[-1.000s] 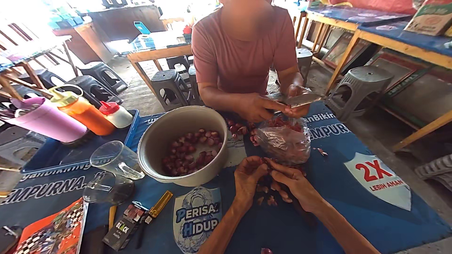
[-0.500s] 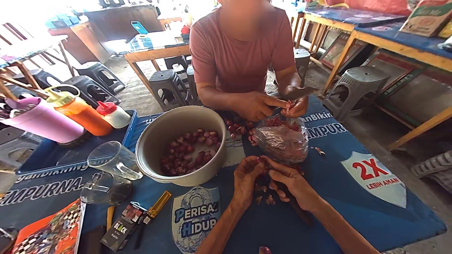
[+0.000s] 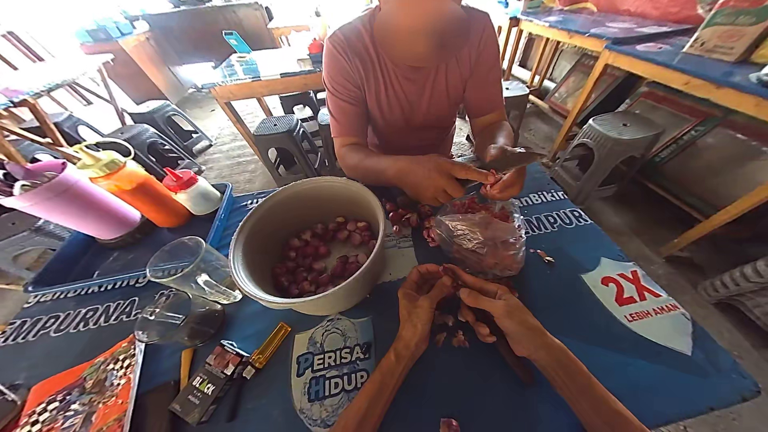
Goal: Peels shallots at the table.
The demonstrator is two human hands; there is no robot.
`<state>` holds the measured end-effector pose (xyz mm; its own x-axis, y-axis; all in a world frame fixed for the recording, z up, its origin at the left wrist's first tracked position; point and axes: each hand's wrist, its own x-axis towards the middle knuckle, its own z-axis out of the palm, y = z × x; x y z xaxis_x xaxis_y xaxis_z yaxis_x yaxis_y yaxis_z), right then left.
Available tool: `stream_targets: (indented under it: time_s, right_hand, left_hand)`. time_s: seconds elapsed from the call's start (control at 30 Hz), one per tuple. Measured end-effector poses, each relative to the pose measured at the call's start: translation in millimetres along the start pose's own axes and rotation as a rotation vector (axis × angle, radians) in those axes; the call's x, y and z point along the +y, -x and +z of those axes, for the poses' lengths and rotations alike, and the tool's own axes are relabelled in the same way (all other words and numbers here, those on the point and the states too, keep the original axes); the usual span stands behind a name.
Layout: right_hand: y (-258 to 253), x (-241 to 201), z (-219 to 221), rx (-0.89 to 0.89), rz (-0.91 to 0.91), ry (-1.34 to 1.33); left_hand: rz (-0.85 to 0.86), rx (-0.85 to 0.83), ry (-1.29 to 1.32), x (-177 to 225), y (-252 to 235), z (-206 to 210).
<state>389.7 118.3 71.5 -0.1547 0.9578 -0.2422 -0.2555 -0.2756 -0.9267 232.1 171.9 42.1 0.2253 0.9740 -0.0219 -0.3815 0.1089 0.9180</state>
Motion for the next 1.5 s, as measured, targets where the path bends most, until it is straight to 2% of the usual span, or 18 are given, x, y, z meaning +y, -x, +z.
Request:
stream_targets:
  time_s: [0.17, 0.47, 0.63, 0.93, 1.2, 1.33, 1.5]
  right_hand:
    - [0.5, -0.1, 1.9, 0.071, 0.008, 0.013]
    - [-2.6, -1.5, -6.2, 0.003, 0.105, -0.195]
    - [-1.7, -0.2, -6.2, -0.045, 0.016, -0.072]
    - [-0.5, 1.2, -0.1, 0.054, -0.027, 0.076]
    - [-1.8, -1.0, -7.5, -0.017, 0.062, -0.129]
    - [-1.2, -0.2, -4.1, 0.020, 0.030, -0.107]
    - [1.3, -0.6, 0.8, 0.037, 0.032, -0.060]
  left_hand:
    - [0.003, -0.001, -0.006, 0.1, 1.1, 1.3]
    - [-0.078, -0.015, 0.033, 2.6, -2.6, -2.6]
    - [-0.075, 0.008, 0.006, 3.9, -2.6, -1.6]
    - [-0.021, 0.005, -0.049, 4.3, -0.2, 0.0]
    - [0.024, -0.011, -0.068, 4.4, -2.3, -3.2]
    - [0.092, 0.000, -0.143, 3.1, -0.5, -1.0]
    - [0.096, -0.008, -0.153, 3.7, 2.4, 1.4]
